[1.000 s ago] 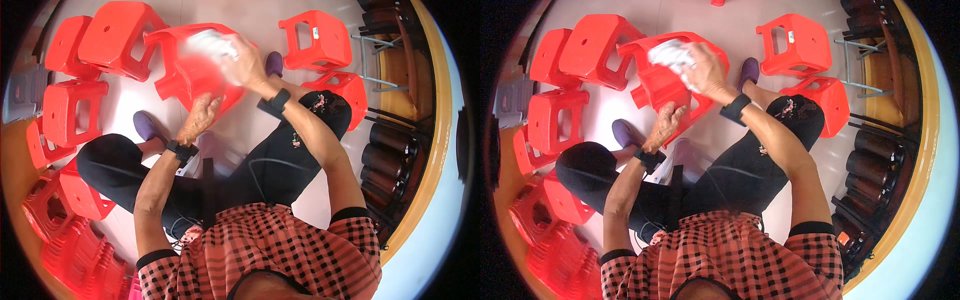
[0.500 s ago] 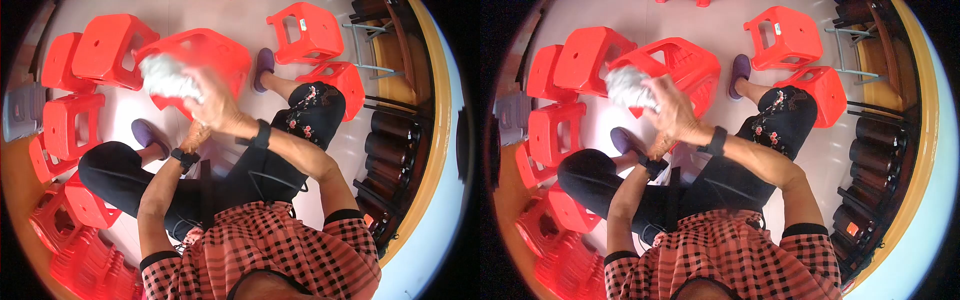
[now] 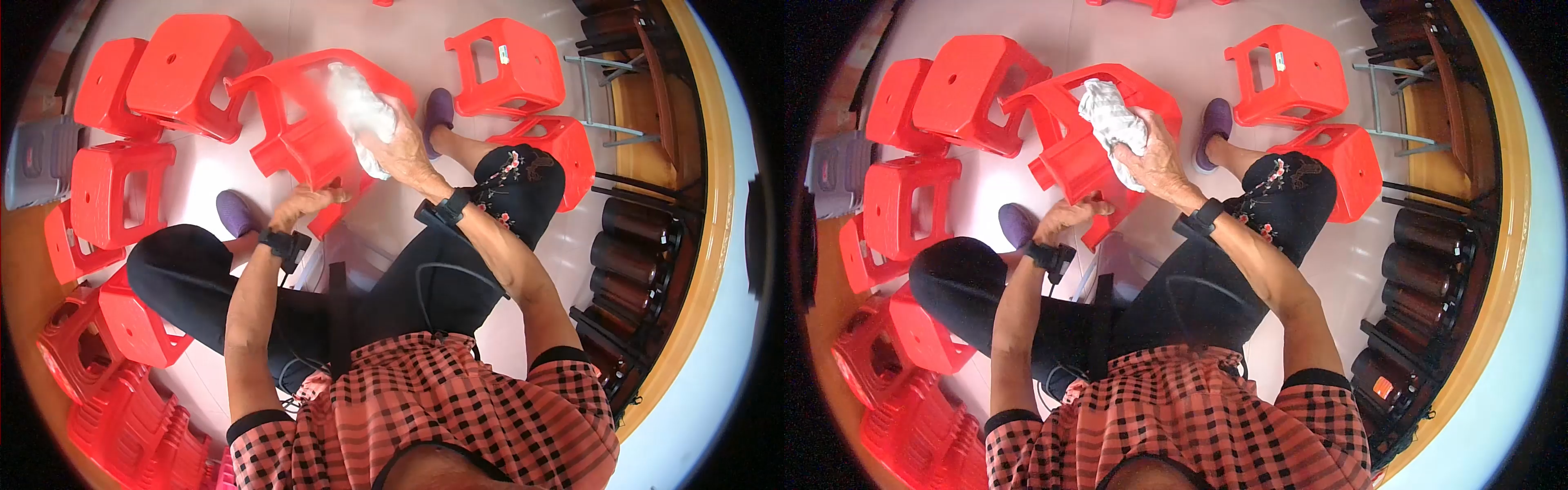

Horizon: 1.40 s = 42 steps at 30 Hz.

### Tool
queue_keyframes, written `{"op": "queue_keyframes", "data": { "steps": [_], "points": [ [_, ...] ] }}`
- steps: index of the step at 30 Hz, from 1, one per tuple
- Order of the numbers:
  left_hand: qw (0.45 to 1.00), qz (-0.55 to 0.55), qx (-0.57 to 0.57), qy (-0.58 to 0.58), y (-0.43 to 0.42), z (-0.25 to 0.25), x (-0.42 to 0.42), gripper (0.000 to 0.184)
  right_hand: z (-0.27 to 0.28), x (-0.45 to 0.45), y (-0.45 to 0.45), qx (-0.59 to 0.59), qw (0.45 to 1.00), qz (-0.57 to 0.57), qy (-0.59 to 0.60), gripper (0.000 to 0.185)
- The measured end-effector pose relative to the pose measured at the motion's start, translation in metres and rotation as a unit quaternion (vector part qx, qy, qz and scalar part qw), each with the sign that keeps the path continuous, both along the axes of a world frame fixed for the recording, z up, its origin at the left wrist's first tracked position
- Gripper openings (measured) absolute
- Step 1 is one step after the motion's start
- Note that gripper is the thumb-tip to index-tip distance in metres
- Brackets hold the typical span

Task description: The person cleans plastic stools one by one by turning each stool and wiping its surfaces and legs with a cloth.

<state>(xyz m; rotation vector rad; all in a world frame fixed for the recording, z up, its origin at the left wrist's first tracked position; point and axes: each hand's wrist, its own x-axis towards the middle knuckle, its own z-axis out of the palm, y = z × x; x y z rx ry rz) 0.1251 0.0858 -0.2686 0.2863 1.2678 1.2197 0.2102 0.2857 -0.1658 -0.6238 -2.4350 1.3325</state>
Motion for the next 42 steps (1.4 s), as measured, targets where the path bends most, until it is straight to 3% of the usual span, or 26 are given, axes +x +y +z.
{"op": "queue_keyframes", "data": {
  "steps": [3, 6, 7, 9, 12, 13, 15, 16, 17, 18, 20, 21, 24, 27, 30, 33, 37, 39, 42],
  "points": [
    [0.993, -0.104, 0.018, 0.049, -0.006, 0.024, -0.018, 0.039, -0.006, 0.004, 0.004, 0.027, 1.0, 0.013, 0.007, 0.065],
    [0.971, -0.214, 0.031, 0.098, 0.0, 0.003, -0.02, 0.04, -0.005, 0.008, 0.006, 0.009, 1.0, 0.006, -0.013, 0.062],
    [0.994, -0.094, 0.048, 0.018, -0.001, -0.002, -0.018, 0.045, -0.002, 0.01, 0.009, 0.005, 1.0, 0.0, -0.025, 0.061],
    [0.976, 0.149, 0.075, -0.141, 0.001, 0.018, -0.016, 0.056, -0.001, 0.014, 0.014, -0.003, 0.999, -0.012, -0.038, 0.059],
    [0.886, 0.255, 0.176, -0.345, 0.016, 0.067, -0.03, 0.066, -0.004, 0.017, 0.01, 0.016, 1.0, 0.001, -0.019, 0.057],
    [0.903, 0.263, 0.168, -0.296, 0.02, 0.054, -0.027, 0.066, -0.004, 0.016, 0.009, 0.033, 0.999, 0.012, -0.014, 0.056],
    [0.967, 0.199, 0.103, -0.122, 0.022, 0.074, -0.013, 0.065, -0.005, 0.015, 0.006, 0.067, 0.997, 0.034, -0.003, 0.052],
    [0.983, 0.165, 0.069, -0.033, 0.021, 0.081, -0.009, 0.065, -0.001, 0.015, 0.006, 0.073, 0.993, 0.067, -0.064, 0.051],
    [0.989, 0.137, 0.05, -0.008, 0.013, 0.034, -0.007, 0.066, 0.006, 0.016, 0.007, 0.08, 0.984, 0.1, -0.126, 0.049],
    [0.995, 0.095, 0.017, 0.029, 0.011, 0.022, -0.003, 0.067, 0.011, 0.016, 0.008, 0.086, 0.97, 0.132, -0.187, 0.048],
    [0.994, 0.007, -0.049, 0.102, 0.013, 0.014, 0.007, 0.069, 0.0, 0.019, 0.006, 0.085, 0.966, 0.167, -0.178, 0.046],
    [0.986, 0.017, -0.098, 0.13, 0.014, 0.043, 0.019, 0.068, -0.005, 0.019, 0.0, 0.084, 0.967, 0.162, -0.177, 0.046],
    [0.995, 0.005, 0.024, 0.094, 0.014, 0.015, 0.027, 0.062, -0.025, 0.003, -0.012, 0.047, 0.982, 0.139, -0.122, 0.052],
    [0.995, -0.031, -0.02, 0.095, 0.01, -0.013, 0.041, 0.059, -0.038, -0.045, -0.023, 0.09, 0.985, 0.146, -0.024, 0.053],
    [0.995, -0.003, 0.043, 0.088, 0.011, -0.003, 0.049, 0.056, -0.058, -0.118, -0.02, 0.167, 0.966, 0.198, 0.013, 0.048],
    [0.995, -0.028, 0.026, 0.094, 0.01, 0.025, 0.033, 0.054, -0.047, -0.161, -0.017, 0.164, 0.961, 0.194, -0.109, 0.051],
    [0.997, -0.027, 0.017, 0.064, 0.008, 0.014, 0.034, 0.051, -0.036, -0.149, -0.022, 0.185, 0.95, 0.217, -0.13, 0.052],
    [0.999, -0.021, 0.017, 0.035, 0.01, 0.022, 0.033, 0.05, -0.07, -0.127, -0.016, 0.164, 0.952, 0.238, -0.103, 0.044],
    [0.997, -0.046, -0.014, 0.065, 0.007, 0.001, 0.031, 0.049, -0.066, -0.07, -0.013, 0.148, 0.961, 0.233, -0.028, 0.045]
  ]
}}
